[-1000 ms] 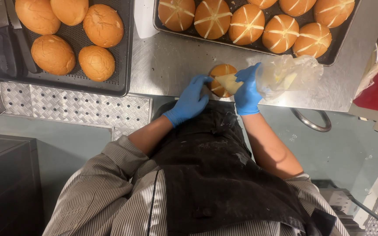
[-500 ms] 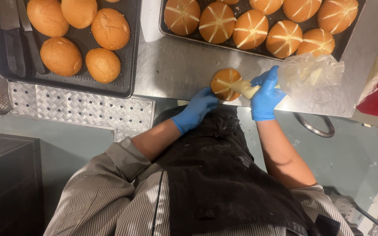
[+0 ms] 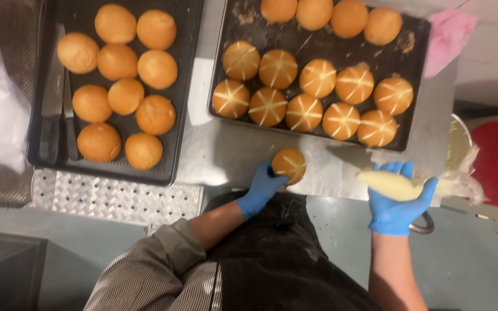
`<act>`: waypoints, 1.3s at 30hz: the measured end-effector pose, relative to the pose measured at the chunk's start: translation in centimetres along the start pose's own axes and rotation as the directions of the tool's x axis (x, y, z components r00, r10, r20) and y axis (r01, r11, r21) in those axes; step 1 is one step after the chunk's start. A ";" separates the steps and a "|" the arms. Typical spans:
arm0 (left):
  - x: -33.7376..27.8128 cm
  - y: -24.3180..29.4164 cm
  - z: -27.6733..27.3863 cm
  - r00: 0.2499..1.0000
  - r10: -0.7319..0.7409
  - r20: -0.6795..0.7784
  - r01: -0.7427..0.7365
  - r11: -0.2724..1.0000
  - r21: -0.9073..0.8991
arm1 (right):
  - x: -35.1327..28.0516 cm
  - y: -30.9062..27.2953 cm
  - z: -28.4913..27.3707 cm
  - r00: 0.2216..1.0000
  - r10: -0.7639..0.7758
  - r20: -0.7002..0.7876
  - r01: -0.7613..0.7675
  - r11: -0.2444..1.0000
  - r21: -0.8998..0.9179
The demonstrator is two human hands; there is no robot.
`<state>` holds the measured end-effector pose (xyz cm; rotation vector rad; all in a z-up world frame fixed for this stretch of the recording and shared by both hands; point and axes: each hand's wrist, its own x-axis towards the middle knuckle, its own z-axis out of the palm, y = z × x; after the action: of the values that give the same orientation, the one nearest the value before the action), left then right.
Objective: Filling baked buns with a cream filling using a piping bag.
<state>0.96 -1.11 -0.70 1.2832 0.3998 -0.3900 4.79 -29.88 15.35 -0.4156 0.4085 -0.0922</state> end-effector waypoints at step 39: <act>34.8 29.8 -8.2 0.981 0.103 0.162 -0.003 0.852 -0.524 | 11.1 -15.0 -6.0 0.947 -0.188 -0.260 0.167 0.981 -0.098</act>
<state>45.29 11.93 5.15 0.7141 0.2839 -0.3205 12.48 -47.70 12.37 -0.5162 0.6426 -0.3122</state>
